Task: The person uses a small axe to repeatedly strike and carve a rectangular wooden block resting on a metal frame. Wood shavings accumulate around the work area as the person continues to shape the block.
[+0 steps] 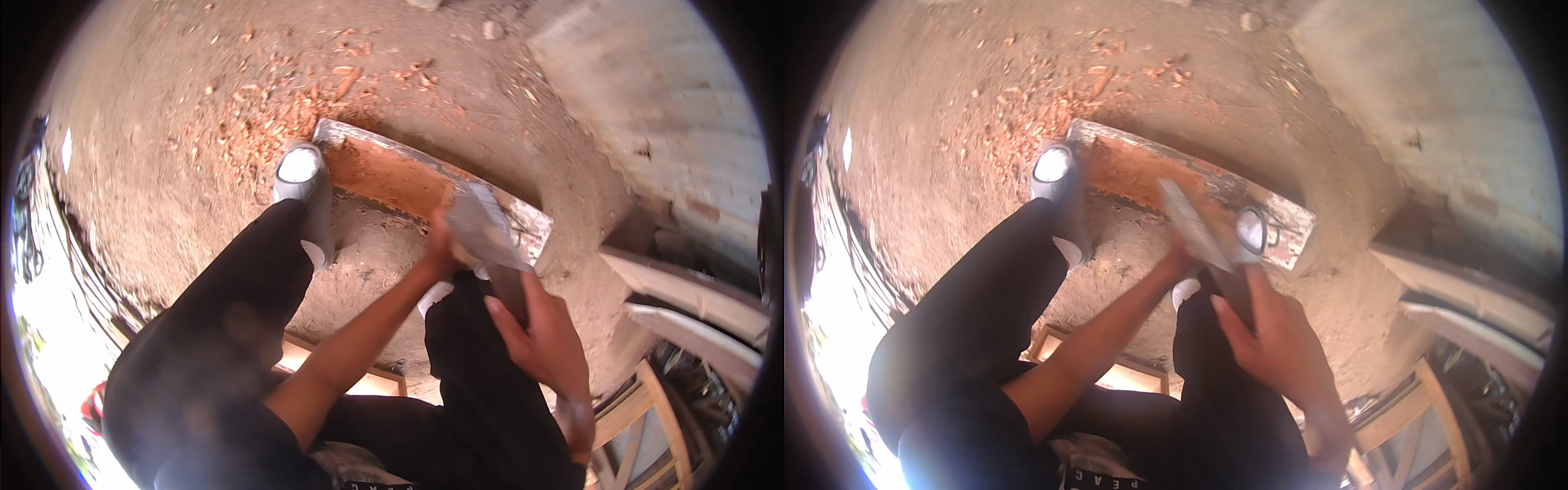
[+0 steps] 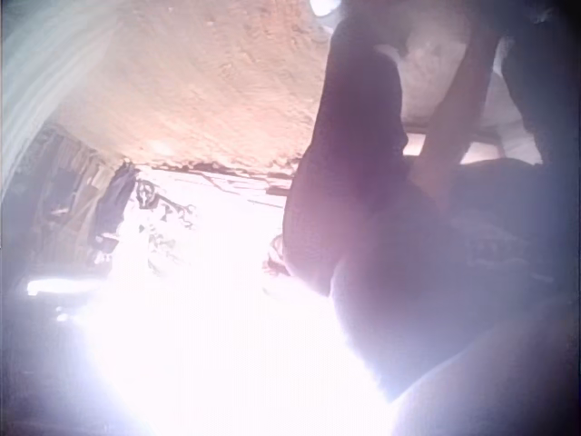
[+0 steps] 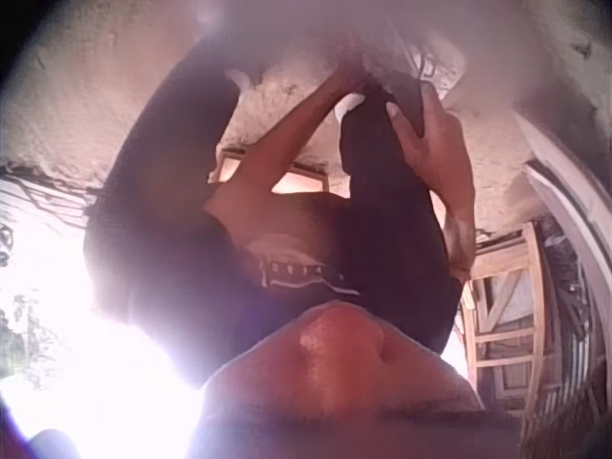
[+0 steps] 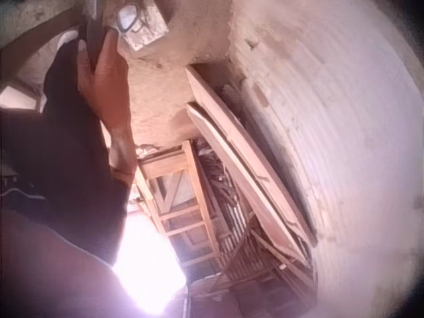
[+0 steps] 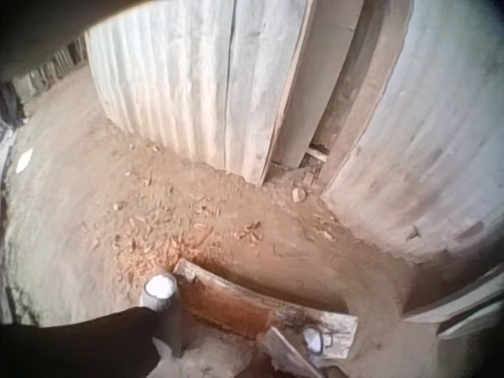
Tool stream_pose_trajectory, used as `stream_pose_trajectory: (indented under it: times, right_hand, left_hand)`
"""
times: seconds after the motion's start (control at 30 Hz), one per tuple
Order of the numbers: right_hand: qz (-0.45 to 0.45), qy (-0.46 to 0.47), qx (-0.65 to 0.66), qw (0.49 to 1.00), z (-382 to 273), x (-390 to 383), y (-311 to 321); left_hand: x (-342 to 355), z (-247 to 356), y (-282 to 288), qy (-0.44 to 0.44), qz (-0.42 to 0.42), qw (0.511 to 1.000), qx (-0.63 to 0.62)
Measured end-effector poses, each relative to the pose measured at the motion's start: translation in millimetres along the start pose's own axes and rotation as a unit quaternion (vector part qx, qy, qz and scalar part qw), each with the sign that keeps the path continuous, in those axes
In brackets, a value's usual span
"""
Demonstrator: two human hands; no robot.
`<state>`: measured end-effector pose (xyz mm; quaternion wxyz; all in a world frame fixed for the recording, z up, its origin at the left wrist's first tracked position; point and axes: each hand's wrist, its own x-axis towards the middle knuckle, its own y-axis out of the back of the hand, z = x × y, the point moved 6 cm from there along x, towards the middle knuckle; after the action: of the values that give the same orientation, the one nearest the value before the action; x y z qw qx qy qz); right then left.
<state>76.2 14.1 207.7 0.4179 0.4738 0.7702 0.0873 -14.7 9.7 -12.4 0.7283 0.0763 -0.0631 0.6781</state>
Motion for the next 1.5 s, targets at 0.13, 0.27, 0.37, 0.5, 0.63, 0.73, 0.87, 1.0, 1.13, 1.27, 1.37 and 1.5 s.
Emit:
stream_pose_trajectory:
  times: [0.13,0.27,0.37,0.5,0.63,0.73,0.87,1.0,1.13,1.27,1.37,1.5]
  right_hand:
    - [0.101,-0.141,0.047,0.984,28,-37,13]
    - [0.187,-0.229,0.198,0.935,31,-53,22]
    - [0.166,-0.204,0.219,0.94,10,-36,21]
    - [0.18,-0.234,0.273,0.916,39,-52,25]
    - [0.138,-0.211,0.263,0.931,31,-42,20]
    - [0.115,-0.198,0.2,0.953,22,-38,22]
    - [0.143,-0.087,0.103,0.981,4,-39,29]
    - [0.11,-0.056,0.053,0.991,-3,-28,13]
    - [-0.024,-0.086,-0.033,0.995,3,18,-6]
    - [0.044,-0.054,0.002,0.998,-16,2,13]
    - [0.138,-0.09,0.012,0.986,-6,-29,27]
    - [0.215,-0.148,0.171,0.95,-5,-33,13]
  left_hand:
    - [-3,10,-42,-0.079,-0.076,0.99,0.086]
    - [23,24,-16,-0.036,0.02,0.998,-0.053]
    - [-45,-136,-4,0.092,0.222,0.937,-0.252]
    - [5,-69,47,0.287,0.281,0.847,-0.349]
    - [14,-48,56,0.216,0.272,0.883,-0.316]
    - [15,-43,55,0.19,0.221,0.916,-0.277]
    - [10,-29,51,0.161,0.186,0.969,0.016]
    - [-2,-30,27,-0.007,0.117,0.959,0.259]
    - [-2,-39,18,0.016,0.143,0.989,-0.041]
    - [0,-20,2,0.098,0.135,0.957,-0.235]
    - [39,43,-6,-0.028,0.026,0.999,-0.027]
    - [36,29,-17,0.001,0.017,1.0,0.0]
